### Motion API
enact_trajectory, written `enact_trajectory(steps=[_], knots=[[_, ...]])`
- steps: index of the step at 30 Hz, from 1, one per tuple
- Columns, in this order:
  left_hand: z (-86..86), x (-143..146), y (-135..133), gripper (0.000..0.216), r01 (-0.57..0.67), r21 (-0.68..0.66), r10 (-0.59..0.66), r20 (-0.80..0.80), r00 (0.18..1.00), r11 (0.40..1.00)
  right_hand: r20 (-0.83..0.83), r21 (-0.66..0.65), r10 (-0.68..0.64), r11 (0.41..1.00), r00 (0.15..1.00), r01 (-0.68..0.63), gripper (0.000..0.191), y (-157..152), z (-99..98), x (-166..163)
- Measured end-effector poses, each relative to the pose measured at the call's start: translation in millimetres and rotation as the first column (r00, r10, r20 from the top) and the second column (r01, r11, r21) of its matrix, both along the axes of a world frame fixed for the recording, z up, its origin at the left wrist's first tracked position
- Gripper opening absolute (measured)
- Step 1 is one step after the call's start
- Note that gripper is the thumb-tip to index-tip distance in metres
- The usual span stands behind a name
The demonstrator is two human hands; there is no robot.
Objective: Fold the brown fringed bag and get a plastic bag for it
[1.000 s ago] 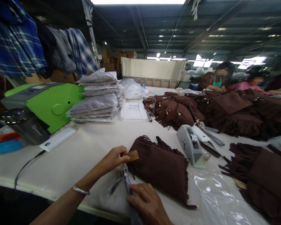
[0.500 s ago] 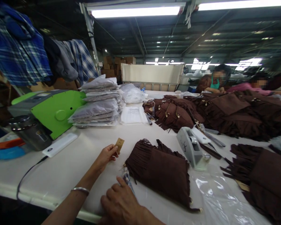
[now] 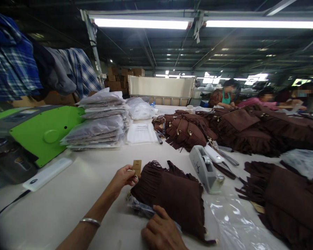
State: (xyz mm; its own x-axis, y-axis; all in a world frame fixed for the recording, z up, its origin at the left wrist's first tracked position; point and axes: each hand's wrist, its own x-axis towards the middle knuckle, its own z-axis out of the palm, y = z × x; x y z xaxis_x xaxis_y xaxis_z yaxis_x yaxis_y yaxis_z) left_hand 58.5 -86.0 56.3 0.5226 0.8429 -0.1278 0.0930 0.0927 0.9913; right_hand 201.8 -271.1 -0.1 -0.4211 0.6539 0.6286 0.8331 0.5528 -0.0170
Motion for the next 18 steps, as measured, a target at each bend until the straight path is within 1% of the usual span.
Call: enact_trajectory(steps=[2,5,6,7,8,9,10,11,12,13,14,15,16,18], knots=[[-3.4,11.1,1.1,0.022,0.001,0.044,0.003,-0.075,0.997,0.999,-0.023,-0.03,0.026,0.999,0.999,-0.026,0.034,-1.7,4.7,0.1],[-12.8,19.6,4.7,0.013,-0.045,0.143,0.073,-0.198,0.977,0.989,-0.069,-0.093,0.083,0.992,0.994,-0.09,0.019,-13.5,13.3,10.9],[-15.9,20.5,6.0,0.012,-0.066,0.181,0.107,-0.229,0.967,0.981,-0.093,-0.087,0.092,0.991,0.991,-0.1,0.017,-19.9,14.1,18.2],[-18.7,20.7,7.0,0.012,-0.084,0.216,0.139,-0.253,0.958,0.973,-0.127,-0.068,0.071,0.995,0.989,-0.08,0.02,-27.3,13.1,27.2],[-21.0,20.5,8.0,0.012,-0.097,0.245,0.164,-0.27,0.949,0.965,-0.178,-0.047,-0.001,0.999,0.984,-0.008,0.027,-35.2,10.1,37.7],[-23.1,19.9,8.8,0.013,-0.103,0.265,0.179,-0.283,0.942,0.959,-0.249,-0.038,-0.122,0.992,0.961,0.116,0.034,-43.1,5.3,49.0],[-24.8,19.1,9.5,0.013,-0.102,0.273,0.184,-0.293,0.938,0.957,-0.338,-0.055,-0.279,0.959,0.899,0.277,0.039,-50.4,-1.2,60.5],[-26.4,18.2,10.3,0.015,-0.097,0.268,0.179,-0.303,0.936,0.958,-0.427,-0.108,-0.439,0.893,0.791,0.437,0.044,-56.5,-8.8,71.2],[-27.9,17.0,11.3,0.018,-0.089,0.254,0.169,-0.314,0.934,0.963,-0.494,-0.195,-0.569,0.81,0.657,0.554,0.048,-60.9,-16.9,80.5],[-29.2,15.5,12.5,0.022,-0.079,0.232,0.154,-0.324,0.934,0.969,-0.532,-0.29,-0.654,0.737,0.538,0.61,0.051,-63.1,-24.9,87.8],[-30.2,13.5,14.1,0.028,-0.073,0.21,0.141,-0.333,0.932,0.975,-0.544,-0.369,-0.699,0.696,0.464,0.616,0.054,-62.7,-32.2,92.8],[-30.6,10.7,16.2,0.033,-0.071,0.191,0.134,-0.34,0.931,0.979,-0.544,-0.423,-0.717,0.683,0.437,0.595,0.055,-59.8,-38.2,95.6],[-30.2,7.3,18.6,0.038,-0.075,0.181,0.135,-0.347,0.928,0.981,-0.539,-0.453,-0.717,0.689,0.441,0.566,0.054,-54.5,-42.6,96.4],[-26.0,-1.3,23.8,0.044,-0.092,0.178,0.151,-0.354,0.923,0.98,-0.531,-0.463,-0.693,0.72,0.488,0.518,0.053,-38.3,-45.2,94.2]])
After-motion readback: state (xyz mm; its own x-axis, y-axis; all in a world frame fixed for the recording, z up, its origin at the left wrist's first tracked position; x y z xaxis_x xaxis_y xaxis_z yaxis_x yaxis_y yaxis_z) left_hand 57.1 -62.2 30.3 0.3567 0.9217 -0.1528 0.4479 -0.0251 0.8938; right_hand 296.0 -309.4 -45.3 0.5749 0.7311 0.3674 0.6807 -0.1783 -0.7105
